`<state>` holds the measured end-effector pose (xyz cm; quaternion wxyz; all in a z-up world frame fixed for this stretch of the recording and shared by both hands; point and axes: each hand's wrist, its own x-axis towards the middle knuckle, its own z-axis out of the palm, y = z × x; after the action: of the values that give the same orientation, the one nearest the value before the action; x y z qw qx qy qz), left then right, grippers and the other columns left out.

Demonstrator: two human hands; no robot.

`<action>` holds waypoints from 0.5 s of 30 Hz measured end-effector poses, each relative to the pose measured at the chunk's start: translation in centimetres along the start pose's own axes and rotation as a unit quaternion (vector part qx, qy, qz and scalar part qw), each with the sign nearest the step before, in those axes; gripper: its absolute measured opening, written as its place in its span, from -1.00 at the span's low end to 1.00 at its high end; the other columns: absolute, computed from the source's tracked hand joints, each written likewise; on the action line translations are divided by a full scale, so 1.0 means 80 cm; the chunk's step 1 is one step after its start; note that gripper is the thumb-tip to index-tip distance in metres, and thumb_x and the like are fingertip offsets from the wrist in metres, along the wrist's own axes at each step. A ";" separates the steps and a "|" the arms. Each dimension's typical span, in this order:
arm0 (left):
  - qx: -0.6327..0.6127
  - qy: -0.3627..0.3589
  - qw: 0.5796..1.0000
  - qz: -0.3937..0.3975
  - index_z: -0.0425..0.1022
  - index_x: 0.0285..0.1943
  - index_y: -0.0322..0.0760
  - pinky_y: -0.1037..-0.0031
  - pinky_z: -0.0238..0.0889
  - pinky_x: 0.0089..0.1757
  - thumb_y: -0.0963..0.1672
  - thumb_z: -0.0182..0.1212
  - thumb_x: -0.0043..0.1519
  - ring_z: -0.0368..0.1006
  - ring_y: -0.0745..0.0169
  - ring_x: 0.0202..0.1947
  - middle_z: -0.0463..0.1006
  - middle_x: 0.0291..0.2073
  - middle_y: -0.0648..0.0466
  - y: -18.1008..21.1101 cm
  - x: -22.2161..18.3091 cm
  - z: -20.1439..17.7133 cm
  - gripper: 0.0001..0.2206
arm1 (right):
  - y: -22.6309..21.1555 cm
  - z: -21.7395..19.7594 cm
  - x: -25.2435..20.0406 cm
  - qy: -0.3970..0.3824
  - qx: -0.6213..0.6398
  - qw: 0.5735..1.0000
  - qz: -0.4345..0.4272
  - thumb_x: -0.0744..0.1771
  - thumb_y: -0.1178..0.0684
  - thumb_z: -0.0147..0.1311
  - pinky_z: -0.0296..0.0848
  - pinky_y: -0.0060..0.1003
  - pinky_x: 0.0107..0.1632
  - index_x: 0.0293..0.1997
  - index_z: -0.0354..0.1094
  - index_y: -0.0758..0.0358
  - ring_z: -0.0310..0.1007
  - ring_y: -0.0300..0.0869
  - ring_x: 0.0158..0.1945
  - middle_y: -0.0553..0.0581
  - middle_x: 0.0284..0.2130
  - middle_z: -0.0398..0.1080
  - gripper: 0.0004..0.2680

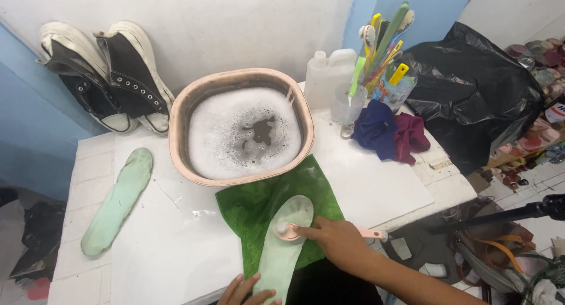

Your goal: Scrubbing a shoe insole with a toothbrush and soapy water to clean it on a repair bench.

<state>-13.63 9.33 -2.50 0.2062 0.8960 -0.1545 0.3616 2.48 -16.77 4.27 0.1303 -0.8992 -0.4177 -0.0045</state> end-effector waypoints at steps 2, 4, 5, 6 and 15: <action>-0.074 -0.073 0.989 0.102 0.55 0.14 0.09 -0.04 0.41 0.04 0.12 0.08 0.34 0.49 0.05 0.12 0.61 0.00 0.21 -0.019 0.043 -0.020 -0.68 | -0.007 -0.004 0.000 -0.058 0.009 0.998 0.012 0.27 0.30 -0.06 0.19 0.05 -0.56 0.34 0.24 -0.25 0.29 0.11 -0.54 0.19 -0.41 0.25 -0.49; -0.070 -0.125 0.989 -0.044 0.56 0.13 -0.04 0.08 0.39 -0.01 0.09 0.15 0.30 0.47 0.04 0.08 0.59 0.00 0.12 -0.004 0.093 -0.015 -0.65 | -0.009 -0.003 -0.001 -0.041 0.006 0.999 -0.001 0.25 0.33 -0.03 0.16 0.03 -0.61 0.32 0.27 -0.20 0.28 0.10 -0.58 0.20 -0.43 0.24 -0.48; -0.069 -0.173 0.965 -0.185 0.57 0.13 -0.17 0.20 0.37 -0.05 0.06 0.22 0.26 0.45 0.04 0.03 0.57 0.01 0.04 0.002 0.120 -0.010 -0.62 | -0.009 -0.004 -0.002 -0.022 0.000 1.000 -0.008 0.23 0.35 0.01 0.13 0.02 -0.66 0.30 0.29 -0.16 0.26 0.10 -0.62 0.20 -0.46 0.23 -0.47; -0.069 -0.173 0.965 -0.183 0.57 0.13 -0.17 0.20 0.37 -0.05 0.06 0.22 0.26 0.45 0.04 0.03 0.57 0.01 0.04 0.002 0.107 0.004 -0.62 | -0.008 -0.004 -0.002 -0.020 -0.001 1.000 -0.008 0.23 0.35 0.01 0.13 0.02 -0.66 0.30 0.29 -0.16 0.26 0.10 -0.62 0.20 -0.46 0.23 -0.47; 0.154 -0.207 0.959 -0.114 0.48 0.25 0.06 0.10 0.22 0.00 0.23 0.26 0.14 0.32 -0.06 0.11 0.48 0.10 0.12 -0.001 0.096 0.044 -0.43 | -0.009 -0.041 0.035 -0.110 -0.031 0.993 0.021 0.21 0.39 -0.01 0.46 0.00 -0.44 0.33 0.25 -0.07 0.47 0.11 -0.46 0.22 -0.35 0.42 -0.45</action>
<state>-6.24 6.74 0.60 0.0689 0.9839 -0.0330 0.1616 4.11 -15.03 7.93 0.0560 -0.9065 -0.4100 0.0844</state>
